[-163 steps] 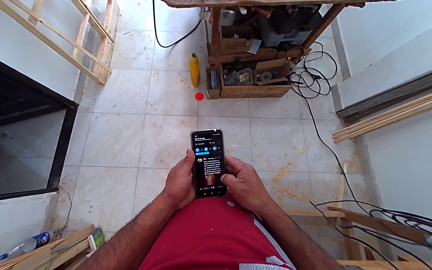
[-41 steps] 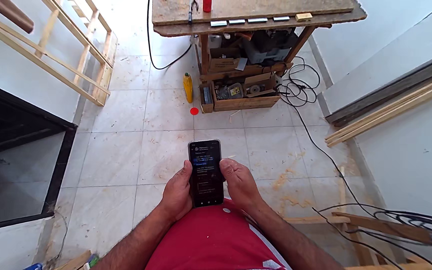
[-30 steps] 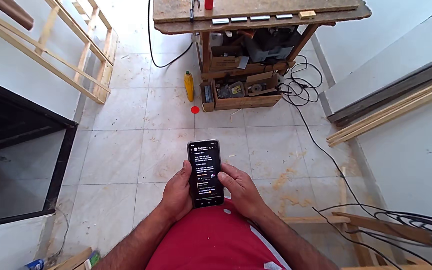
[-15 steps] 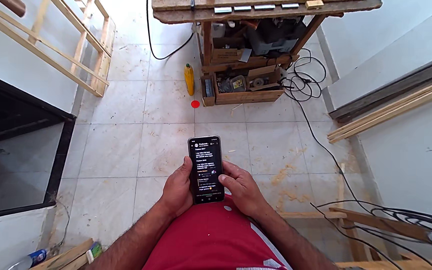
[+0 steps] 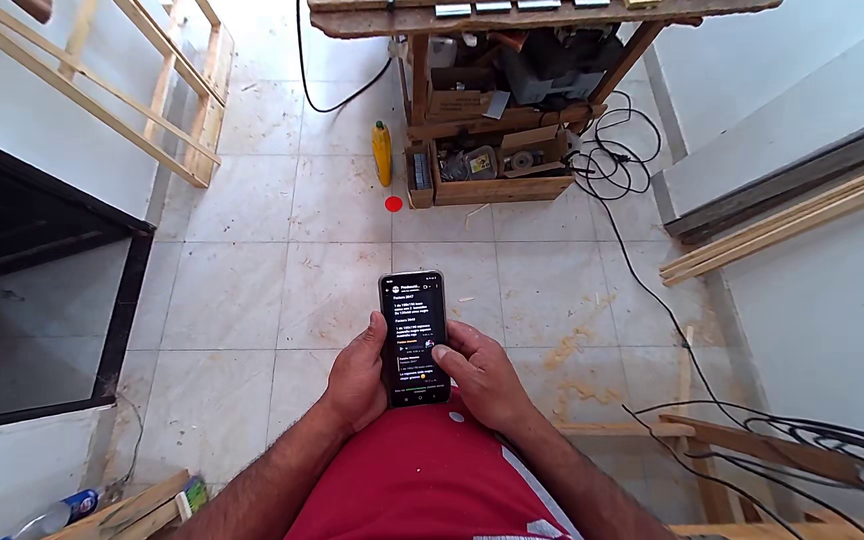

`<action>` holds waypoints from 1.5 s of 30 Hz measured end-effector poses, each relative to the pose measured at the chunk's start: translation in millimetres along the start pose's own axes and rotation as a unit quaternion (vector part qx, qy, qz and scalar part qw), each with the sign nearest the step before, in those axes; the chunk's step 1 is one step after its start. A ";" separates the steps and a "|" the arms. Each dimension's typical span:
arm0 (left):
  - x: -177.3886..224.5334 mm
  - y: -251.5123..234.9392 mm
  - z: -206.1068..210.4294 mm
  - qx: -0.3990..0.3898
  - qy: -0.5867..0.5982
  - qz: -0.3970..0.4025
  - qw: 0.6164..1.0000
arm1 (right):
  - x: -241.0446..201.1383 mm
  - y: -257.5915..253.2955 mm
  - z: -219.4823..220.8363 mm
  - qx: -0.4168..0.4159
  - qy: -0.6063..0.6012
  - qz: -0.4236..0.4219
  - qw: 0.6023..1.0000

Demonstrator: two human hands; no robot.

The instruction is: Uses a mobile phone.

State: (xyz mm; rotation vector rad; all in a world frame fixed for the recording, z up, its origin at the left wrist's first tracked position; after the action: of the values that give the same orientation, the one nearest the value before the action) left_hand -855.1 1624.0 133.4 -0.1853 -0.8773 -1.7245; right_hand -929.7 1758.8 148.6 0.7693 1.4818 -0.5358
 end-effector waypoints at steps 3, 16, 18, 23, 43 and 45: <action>-0.2 -1.0 0.3 0.001 -0.004 0.004 1.000 | 1.9 -1.5 0.2 0.025 0.046 0.019 0.998; 0.8 -0.8 0.6 0.006 -0.005 0.004 1.000 | 6.1 0.9 3.2 -0.012 0.075 0.058 0.995; 1.6 -0.8 1.0 0.003 -0.007 0.005 1.000 | 5.1 0.0 2.7 -0.006 0.079 0.048 0.996; 2.4 -1.0 1.7 0.003 -0.008 0.008 1.000 | 1.5 -1.5 1.4 0.003 0.085 0.037 0.996; 6.7 -0.4 4.0 0.009 -0.021 0.018 1.000 | -3.3 -6.0 5.2 0.017 0.090 0.013 0.996; 5.3 -0.8 1.3 0.003 -0.008 0.016 1.000 | -2.7 -9.1 3.3 0.019 0.034 -0.005 0.999</action>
State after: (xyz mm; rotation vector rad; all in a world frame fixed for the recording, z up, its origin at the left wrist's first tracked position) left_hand -858.1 1620.8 136.8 -0.2080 -0.8860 -1.6935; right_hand -934.4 1750.0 149.9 0.8174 1.5416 -0.5515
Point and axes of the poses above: each hand's wrist, its own y-axis away from the middle knuckle, its own z-axis out of the palm, x = y × z, the point moved 6 cm from there along -y, towards the middle knuckle, and after that the axes turned 8 degrees about -z, right-handed, at the moved point
